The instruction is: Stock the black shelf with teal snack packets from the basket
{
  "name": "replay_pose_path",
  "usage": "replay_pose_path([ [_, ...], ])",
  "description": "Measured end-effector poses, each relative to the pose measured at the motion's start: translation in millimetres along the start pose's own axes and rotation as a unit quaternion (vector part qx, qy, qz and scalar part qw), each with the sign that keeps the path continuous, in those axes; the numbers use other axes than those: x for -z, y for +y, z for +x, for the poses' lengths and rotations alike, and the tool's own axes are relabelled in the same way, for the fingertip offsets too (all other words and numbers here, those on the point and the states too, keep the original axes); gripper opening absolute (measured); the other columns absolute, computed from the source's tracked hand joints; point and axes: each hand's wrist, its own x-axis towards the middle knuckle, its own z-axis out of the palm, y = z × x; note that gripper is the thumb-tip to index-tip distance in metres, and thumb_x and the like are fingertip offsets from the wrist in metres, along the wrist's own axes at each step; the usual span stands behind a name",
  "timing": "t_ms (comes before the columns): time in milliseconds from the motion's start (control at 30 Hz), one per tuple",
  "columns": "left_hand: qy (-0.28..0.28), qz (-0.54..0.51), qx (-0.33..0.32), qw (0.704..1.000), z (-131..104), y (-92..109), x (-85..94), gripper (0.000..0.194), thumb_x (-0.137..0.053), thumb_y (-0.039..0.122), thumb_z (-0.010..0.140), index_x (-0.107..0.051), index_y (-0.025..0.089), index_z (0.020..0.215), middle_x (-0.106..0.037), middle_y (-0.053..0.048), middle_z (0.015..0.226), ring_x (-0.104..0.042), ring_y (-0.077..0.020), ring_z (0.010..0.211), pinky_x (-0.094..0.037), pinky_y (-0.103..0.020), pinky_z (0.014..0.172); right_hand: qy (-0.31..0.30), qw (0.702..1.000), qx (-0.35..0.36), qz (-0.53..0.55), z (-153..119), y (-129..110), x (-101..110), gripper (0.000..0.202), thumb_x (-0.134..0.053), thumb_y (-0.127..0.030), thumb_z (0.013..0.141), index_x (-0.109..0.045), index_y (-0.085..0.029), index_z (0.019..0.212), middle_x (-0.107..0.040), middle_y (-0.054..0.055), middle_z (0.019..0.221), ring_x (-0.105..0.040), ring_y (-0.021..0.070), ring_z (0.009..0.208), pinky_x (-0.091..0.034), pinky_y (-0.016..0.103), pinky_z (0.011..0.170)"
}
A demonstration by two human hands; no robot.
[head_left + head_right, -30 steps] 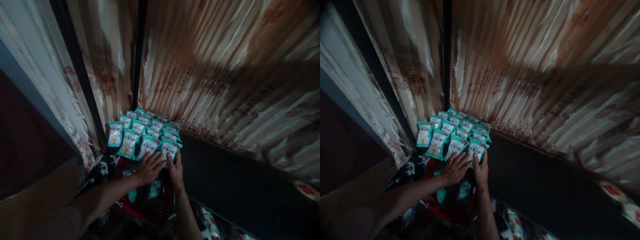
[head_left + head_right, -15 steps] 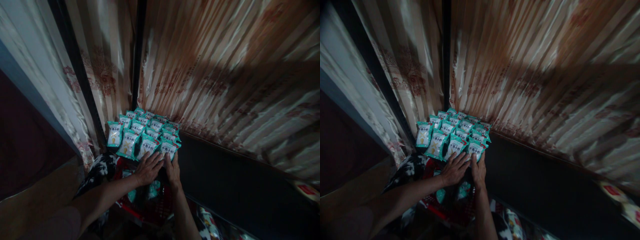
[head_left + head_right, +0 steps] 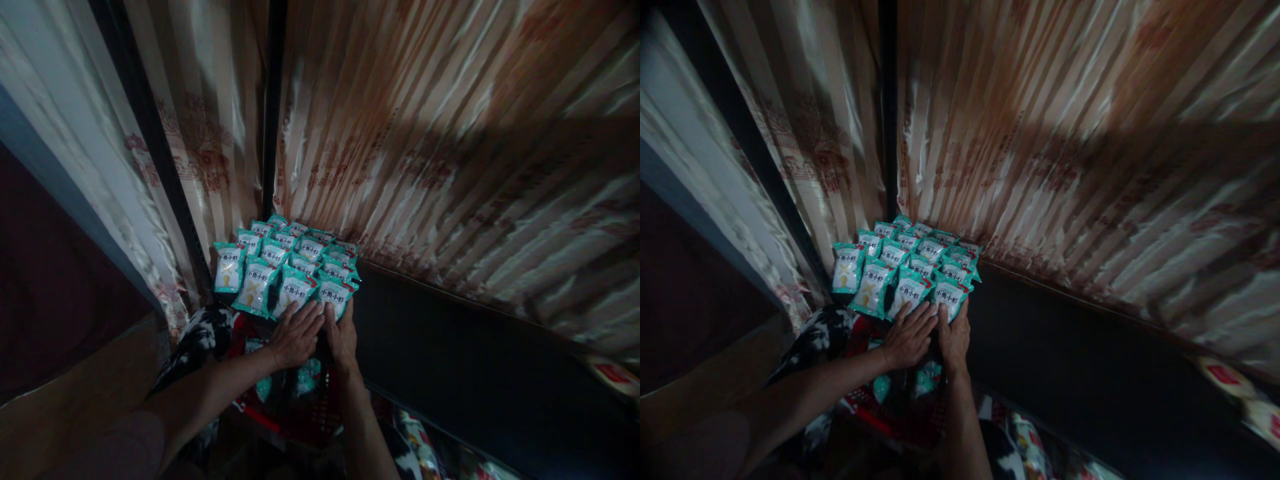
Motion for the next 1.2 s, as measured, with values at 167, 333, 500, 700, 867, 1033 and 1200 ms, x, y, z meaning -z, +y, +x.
replay_pose_path([
  [167,0.002,0.004,-0.001,1.000,-1,0,0.4,0.047,-0.040,0.030,0.090,-0.044,0.013,0.134,-0.033,-0.008,0.148,-0.016,-0.0225,0.141,-0.006,-0.048,0.116,0.009,1.000,0.003,0.023,-2,1,2,0.086,-0.040,-0.067,0.079,-0.021,-0.016,0.146,-0.050,0.017,0.134,-0.044,0.0318,0.126,-0.036,0.047,0.098],
  [333,0.003,0.013,-0.001,1.000,-1,0,1.1,0.047,-0.039,0.029,0.090,-0.043,0.012,0.134,-0.032,-0.008,0.148,-0.015,-0.0231,0.141,-0.005,-0.048,0.116,0.011,0.999,0.002,0.044,-5,-3,5,0.086,-0.037,-0.068,0.079,-0.022,-0.017,0.146,-0.047,0.016,0.137,-0.042,0.0298,0.128,-0.034,0.046,0.100],
  [500,0.010,0.017,0.000,1.000,-1,1,0.1,0.047,-0.040,0.031,0.090,-0.045,0.012,0.133,-0.034,-0.009,0.147,-0.016,-0.0233,0.141,-0.006,-0.049,0.116,0.007,0.999,-0.012,0.038,-6,-5,5,0.090,-0.037,-0.071,0.076,-0.022,-0.015,0.146,-0.043,0.016,0.140,-0.040,0.0303,0.129,-0.033,0.046,0.102],
  [700,0.011,0.023,-0.001,1.000,-2,1,-1.0,0.046,-0.040,0.030,0.090,-0.044,0.014,0.133,-0.037,-0.008,0.146,-0.018,-0.0228,0.141,-0.007,-0.049,0.116,0.015,0.999,-0.009,0.050,-7,-3,4,0.084,-0.036,-0.068,0.079,-0.026,-0.017,0.145,-0.045,0.014,0.139,-0.042,0.0283,0.128,-0.033,0.045,0.102],
  [867,0.016,0.024,-0.006,1.000,-2,0,-1.4,0.046,-0.039,0.030,0.091,-0.043,0.013,0.134,-0.038,-0.009,0.146,-0.018,-0.0222,0.141,-0.007,-0.048,0.116,0.016,0.999,-0.014,0.048,-5,-1,4,0.083,-0.034,-0.068,0.078,-0.029,-0.017,0.144,-0.046,0.013,0.138,-0.042,0.0285,0.128,-0.033,0.045,0.102],
  [1033,0.010,0.035,-0.012,0.999,-2,0,-2.4,0.048,-0.038,0.032,0.092,-0.040,0.014,0.136,-0.034,-0.008,0.147,-0.016,-0.0215,0.141,-0.006,-0.048,0.116,0.069,0.994,0.031,0.075,-8,-3,8,0.080,-0.036,-0.065,0.080,-0.034,-0.013,0.140,-0.038,0.015,0.144,-0.034,0.0265,0.133,-0.026,0.043,0.108],
  [1200,0.017,0.034,-0.021,0.999,-5,1,0.2,0.045,-0.037,0.031,0.094,-0.040,0.014,0.136,-0.033,-0.006,0.148,-0.015,-0.0203,0.142,-0.008,-0.047,0.116,0.159,0.977,0.042,0.133,-36,-7,11,0.065,-0.038,-0.055,0.086,-0.042,-0.012,0.133,-0.045,0.017,0.138,-0.040,0.0252,0.128,-0.031,0.041,0.106],
])
